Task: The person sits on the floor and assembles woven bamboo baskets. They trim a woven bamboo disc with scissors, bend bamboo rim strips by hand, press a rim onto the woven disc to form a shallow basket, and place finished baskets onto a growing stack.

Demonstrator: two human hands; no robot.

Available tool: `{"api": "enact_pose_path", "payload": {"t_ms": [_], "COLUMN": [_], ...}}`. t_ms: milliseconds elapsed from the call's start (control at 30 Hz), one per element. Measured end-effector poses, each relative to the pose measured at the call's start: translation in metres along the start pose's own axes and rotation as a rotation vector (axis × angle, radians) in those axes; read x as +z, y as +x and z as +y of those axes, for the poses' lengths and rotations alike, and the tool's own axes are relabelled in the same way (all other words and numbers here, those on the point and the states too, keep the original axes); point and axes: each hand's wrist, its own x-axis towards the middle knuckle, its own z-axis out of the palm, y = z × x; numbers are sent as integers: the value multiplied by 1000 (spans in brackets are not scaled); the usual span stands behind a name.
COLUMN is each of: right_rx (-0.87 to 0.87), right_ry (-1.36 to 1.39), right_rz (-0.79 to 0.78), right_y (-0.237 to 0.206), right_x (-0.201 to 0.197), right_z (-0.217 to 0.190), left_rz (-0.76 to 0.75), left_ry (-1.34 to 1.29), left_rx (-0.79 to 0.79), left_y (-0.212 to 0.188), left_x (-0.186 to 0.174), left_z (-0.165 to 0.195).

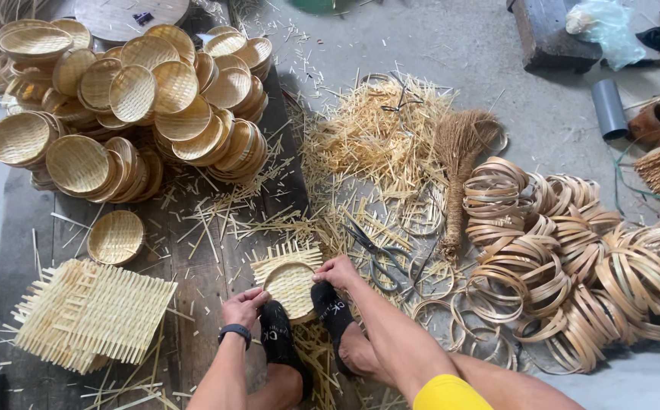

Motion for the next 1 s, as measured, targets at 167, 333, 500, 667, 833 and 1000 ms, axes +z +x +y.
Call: {"api": "enact_pose_path", "payload": {"t_ms": [167, 333, 500, 667, 833, 1000], "right_rx": [-175, 604, 582, 509, 477, 462], "right_ry": [-220, 597, 794, 704, 808, 804], "right_rz": [347, -16, 150, 226, 56, 100], "right_y": [-31, -103, -91, -84, -94, -96], "right_x": [27, 103, 121, 134, 119, 119], "right_z": [-15, 9, 21, 19, 18, 25], "left_rz": [3, -80, -61, -72, -65, -67], "left_ry": [475, 904, 818, 751, 766, 727], "left_rx": [77, 779, 921, 808, 846, 911], "left_y": [-11, -13, -13, -2, -9, -12], "left_x": [5, 45, 66, 65, 63, 67], "left_z": [40, 49, 45, 48, 49, 42]}}
